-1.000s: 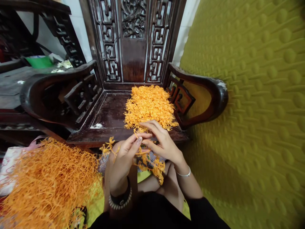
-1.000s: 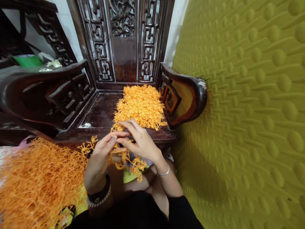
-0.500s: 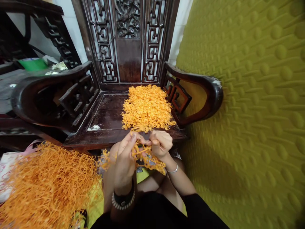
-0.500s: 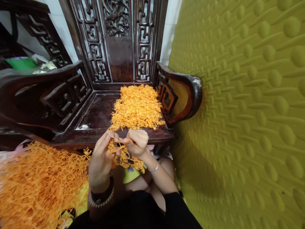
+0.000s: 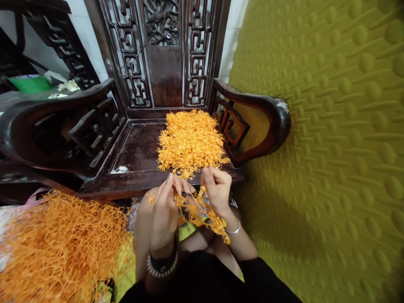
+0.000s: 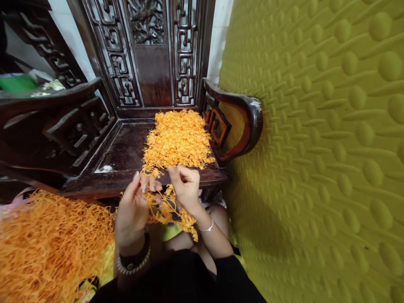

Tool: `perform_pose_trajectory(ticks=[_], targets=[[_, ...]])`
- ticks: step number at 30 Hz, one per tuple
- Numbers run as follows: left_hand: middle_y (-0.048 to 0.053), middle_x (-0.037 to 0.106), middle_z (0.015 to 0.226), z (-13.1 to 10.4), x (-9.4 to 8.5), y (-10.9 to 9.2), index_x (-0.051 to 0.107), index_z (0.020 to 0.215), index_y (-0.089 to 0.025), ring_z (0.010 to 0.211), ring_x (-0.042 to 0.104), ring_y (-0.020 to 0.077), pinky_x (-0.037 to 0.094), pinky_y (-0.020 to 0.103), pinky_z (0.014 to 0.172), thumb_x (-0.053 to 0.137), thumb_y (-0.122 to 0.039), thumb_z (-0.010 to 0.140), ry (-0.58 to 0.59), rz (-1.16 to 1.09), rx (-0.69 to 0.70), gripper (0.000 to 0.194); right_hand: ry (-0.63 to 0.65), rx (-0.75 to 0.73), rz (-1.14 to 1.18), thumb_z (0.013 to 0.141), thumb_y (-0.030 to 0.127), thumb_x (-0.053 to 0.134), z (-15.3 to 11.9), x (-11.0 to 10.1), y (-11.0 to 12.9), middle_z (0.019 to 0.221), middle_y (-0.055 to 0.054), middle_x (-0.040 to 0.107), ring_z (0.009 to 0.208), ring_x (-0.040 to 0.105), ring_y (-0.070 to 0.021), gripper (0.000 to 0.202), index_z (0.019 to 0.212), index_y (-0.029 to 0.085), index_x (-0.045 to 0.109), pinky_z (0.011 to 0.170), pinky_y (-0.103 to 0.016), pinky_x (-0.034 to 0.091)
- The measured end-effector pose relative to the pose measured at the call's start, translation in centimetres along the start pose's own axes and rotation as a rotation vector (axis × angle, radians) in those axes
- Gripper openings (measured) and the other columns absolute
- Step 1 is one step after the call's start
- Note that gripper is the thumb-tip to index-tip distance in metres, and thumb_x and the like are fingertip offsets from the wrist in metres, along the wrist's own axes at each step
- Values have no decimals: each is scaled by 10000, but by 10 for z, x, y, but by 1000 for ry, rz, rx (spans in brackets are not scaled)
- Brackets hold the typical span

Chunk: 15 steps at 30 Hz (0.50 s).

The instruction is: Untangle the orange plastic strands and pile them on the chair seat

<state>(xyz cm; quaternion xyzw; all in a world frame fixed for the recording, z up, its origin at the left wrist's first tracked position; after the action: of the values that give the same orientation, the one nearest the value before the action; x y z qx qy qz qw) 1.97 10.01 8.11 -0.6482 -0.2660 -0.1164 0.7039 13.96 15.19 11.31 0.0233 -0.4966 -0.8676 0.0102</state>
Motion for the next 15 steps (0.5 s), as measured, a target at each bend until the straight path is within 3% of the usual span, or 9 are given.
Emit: perform_pose_trajectory(ticks=[3,7,9,12,15], targets=[[0,416,582,-3,3,-1,353,528,-206,671,551,152,488,283,705,390,-417,959,35,28,-18,481,75,58,78,861,548,568,-1,10,-4,522,53,344,460,297,-77,486,569,194,411,448,-237,250],[-3,435,525,-7,6,-20,377,488,-220,581,500,149,452,271,641,483,-318,921,-46,196,24,457,249,157,186,871,668,434,-13,23,-13,570,35,435,456,367,-87,508,749,187,540,425,-226,278],[-5,412,481,-7,10,-28,366,459,-226,518,450,149,429,273,592,464,-281,919,-49,266,28,473,299,206,194,847,658,495,-21,25,-15,519,54,415,420,324,-76,483,779,183,555,408,-220,241],[-11,392,458,-7,8,-30,373,442,-228,468,392,143,399,270,537,465,-255,908,-46,344,25,476,287,275,170,774,538,680,-28,24,-15,473,83,409,398,302,-65,371,809,191,552,406,-207,226],[-26,437,507,-9,-6,-23,490,525,-219,499,407,128,413,250,563,570,-227,860,-72,300,56,344,242,327,222,764,483,706,-30,20,-9,451,93,377,383,273,-50,351,709,190,522,390,-192,212]])
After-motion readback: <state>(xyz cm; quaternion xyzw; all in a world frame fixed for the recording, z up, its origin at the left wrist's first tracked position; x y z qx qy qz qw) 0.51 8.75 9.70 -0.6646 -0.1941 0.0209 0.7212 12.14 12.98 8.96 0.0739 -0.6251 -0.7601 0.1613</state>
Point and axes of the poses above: each hand's wrist, its own z-axis towards the middle knuckle, its own x-axis out of the palm, y = z × x, the point moved 8 cm from there along z, towards the middle knuckle
